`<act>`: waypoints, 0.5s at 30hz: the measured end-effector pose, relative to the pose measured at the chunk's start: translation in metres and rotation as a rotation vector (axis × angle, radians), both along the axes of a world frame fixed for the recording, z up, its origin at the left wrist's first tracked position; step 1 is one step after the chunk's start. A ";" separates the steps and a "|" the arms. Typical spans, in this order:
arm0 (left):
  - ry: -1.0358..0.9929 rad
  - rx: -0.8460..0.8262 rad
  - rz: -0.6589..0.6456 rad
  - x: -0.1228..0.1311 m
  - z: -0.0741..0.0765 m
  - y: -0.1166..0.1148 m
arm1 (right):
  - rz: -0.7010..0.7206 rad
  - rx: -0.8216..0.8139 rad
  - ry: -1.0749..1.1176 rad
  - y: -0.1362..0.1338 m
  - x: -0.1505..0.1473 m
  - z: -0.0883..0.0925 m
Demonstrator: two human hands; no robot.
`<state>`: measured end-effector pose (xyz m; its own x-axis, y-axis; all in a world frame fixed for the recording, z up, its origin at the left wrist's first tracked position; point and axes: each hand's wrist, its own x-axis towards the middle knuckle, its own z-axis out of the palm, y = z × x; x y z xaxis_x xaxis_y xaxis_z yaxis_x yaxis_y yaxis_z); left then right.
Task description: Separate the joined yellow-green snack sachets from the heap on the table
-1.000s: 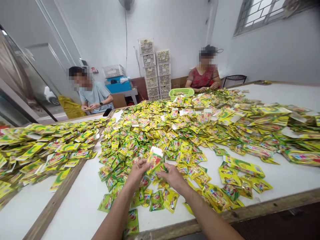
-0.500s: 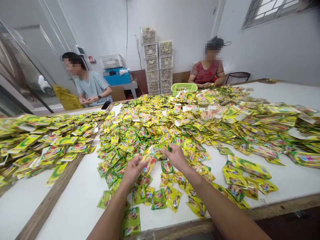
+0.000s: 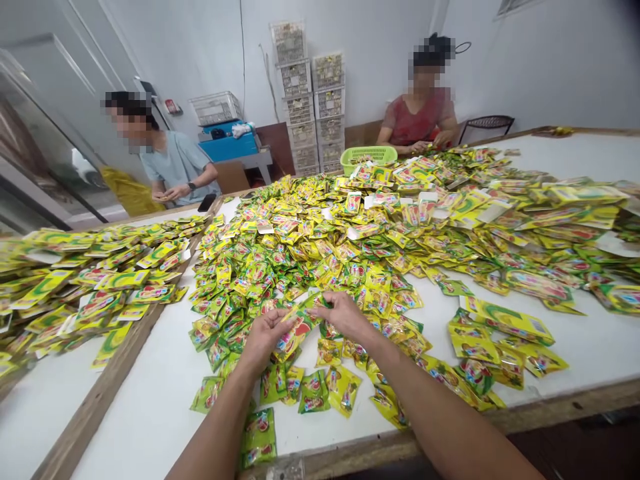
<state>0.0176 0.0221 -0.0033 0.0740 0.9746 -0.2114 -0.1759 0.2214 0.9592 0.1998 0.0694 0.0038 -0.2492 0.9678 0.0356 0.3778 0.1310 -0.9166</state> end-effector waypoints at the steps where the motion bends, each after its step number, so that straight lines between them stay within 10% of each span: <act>1: 0.000 0.011 0.013 0.000 0.000 0.000 | -0.027 0.011 -0.017 0.000 0.000 0.000; 15: -0.086 -0.006 0.086 0.010 0.009 -0.003 | -0.117 0.173 0.138 -0.008 0.000 0.005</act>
<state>0.0280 0.0188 0.0058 0.0080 0.9768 -0.2140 -0.2759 0.2078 0.9384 0.1999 0.0610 0.0092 -0.1176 0.9663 0.2288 0.2727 0.2530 -0.9283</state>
